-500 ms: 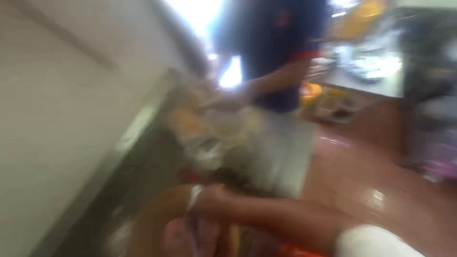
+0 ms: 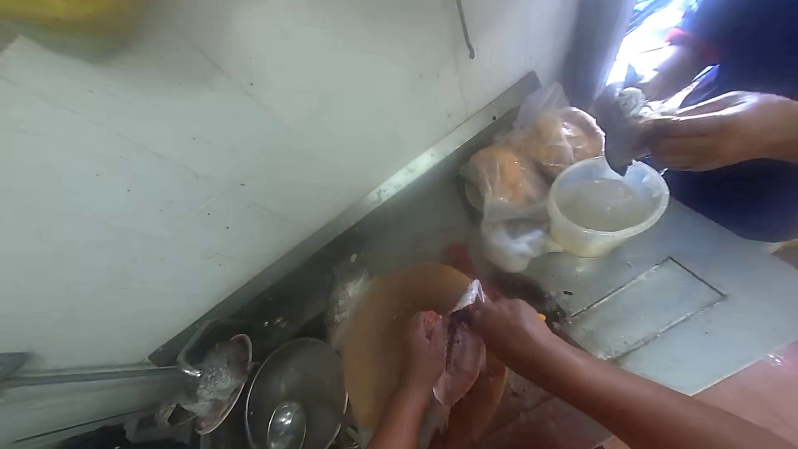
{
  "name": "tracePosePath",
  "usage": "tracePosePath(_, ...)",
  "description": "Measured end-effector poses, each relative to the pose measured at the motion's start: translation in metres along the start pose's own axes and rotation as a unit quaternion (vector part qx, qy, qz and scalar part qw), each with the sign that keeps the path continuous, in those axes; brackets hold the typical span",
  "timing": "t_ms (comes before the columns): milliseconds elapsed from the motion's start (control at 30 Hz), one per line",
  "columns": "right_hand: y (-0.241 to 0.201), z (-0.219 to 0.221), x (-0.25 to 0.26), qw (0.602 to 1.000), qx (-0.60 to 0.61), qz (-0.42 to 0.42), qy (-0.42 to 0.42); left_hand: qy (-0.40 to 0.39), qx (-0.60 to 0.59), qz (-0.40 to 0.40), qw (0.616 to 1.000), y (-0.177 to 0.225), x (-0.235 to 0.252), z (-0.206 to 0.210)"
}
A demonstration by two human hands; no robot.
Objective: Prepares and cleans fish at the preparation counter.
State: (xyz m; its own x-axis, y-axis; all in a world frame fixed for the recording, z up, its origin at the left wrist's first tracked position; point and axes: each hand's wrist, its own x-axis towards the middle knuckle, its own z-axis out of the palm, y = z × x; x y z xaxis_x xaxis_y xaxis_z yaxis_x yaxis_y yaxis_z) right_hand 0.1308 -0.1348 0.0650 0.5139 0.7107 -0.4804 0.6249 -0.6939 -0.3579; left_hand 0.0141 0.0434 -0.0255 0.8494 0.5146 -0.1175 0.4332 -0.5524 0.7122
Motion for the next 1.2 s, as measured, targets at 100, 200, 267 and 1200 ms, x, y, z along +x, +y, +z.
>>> tracePosePath(100, 0.028, 0.0, 0.014, 0.999, -0.003, 0.034, 0.037, 0.0, 0.001, 0.004, 1.0, -0.004, 0.001, -0.001)
tracePosePath(200, 0.015, 0.0, 0.001, 1.0, -0.013, -0.007, 0.014, -0.008, -0.007, -0.011, 1.0, -0.002, 0.0, 0.002)
tracePosePath(267, 0.011, 0.005, 0.004, 1.0, 0.007, -0.007, -0.013, -0.014, -0.001, -0.025, 1.0, 0.003, 0.0, -0.002)
tracePosePath(1200, -0.321, 0.204, 0.168, 0.947, 0.055, -0.266, 0.173, 0.381, -0.064, -0.16, 0.908, -0.303, -0.169, -0.343)
